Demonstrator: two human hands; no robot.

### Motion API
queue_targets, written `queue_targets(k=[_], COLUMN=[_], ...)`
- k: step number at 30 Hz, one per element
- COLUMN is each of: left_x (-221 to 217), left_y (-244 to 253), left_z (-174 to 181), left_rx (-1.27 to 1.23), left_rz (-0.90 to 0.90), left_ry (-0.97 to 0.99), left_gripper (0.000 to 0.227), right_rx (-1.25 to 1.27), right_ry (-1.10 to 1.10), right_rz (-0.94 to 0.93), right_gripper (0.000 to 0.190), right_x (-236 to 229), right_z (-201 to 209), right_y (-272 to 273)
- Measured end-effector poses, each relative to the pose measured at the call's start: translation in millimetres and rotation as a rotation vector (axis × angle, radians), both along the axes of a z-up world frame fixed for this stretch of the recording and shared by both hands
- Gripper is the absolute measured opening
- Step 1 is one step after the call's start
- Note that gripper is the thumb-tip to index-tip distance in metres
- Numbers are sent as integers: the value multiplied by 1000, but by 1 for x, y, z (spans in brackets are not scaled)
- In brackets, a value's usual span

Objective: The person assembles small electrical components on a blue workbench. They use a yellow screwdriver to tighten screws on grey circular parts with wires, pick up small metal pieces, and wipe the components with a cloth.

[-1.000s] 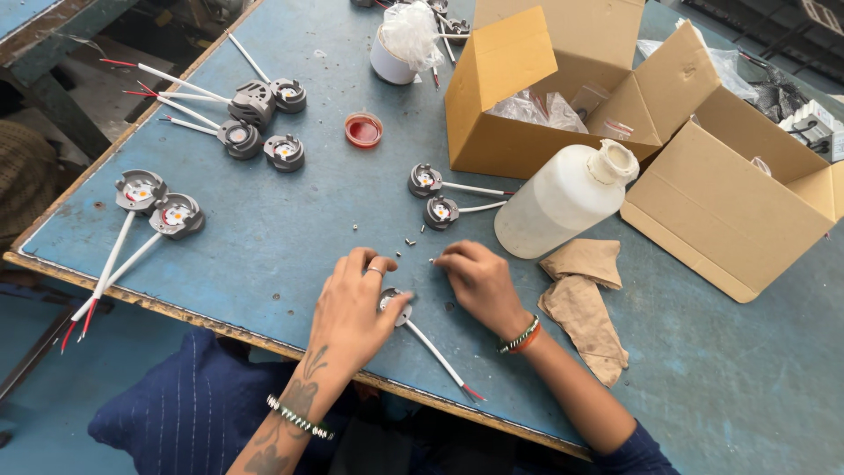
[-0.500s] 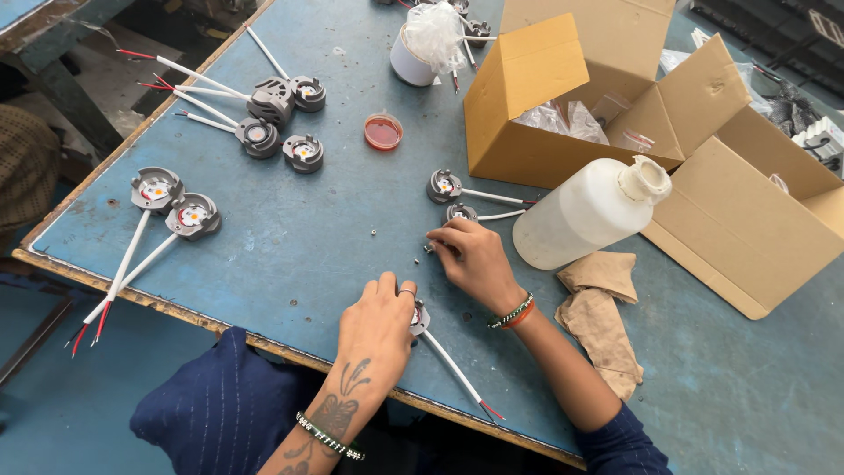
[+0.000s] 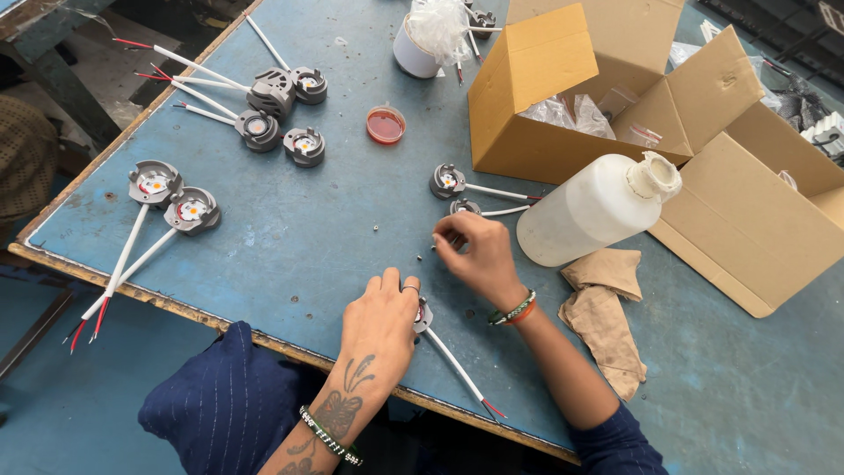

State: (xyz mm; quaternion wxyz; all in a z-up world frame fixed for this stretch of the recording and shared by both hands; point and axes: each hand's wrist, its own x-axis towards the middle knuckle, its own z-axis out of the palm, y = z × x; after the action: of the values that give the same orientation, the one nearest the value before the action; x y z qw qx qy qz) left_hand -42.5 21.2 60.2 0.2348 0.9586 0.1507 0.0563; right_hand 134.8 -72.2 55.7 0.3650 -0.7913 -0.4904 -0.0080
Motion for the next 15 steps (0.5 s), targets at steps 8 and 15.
queue_targets(k=[8, 15], left_x=[1, 1], left_y=[-1, -1], left_z=[0, 0], left_rx=[18, 15], left_rz=[1, 1], left_ry=[6, 3], left_gripper=[49, 50], right_rx=[-61, -125], right_ry=[-50, -123], right_rz=[84, 105], right_gripper=[11, 13], right_x=[-9, -15], right_z=[-4, -1], right_y=[-4, -1])
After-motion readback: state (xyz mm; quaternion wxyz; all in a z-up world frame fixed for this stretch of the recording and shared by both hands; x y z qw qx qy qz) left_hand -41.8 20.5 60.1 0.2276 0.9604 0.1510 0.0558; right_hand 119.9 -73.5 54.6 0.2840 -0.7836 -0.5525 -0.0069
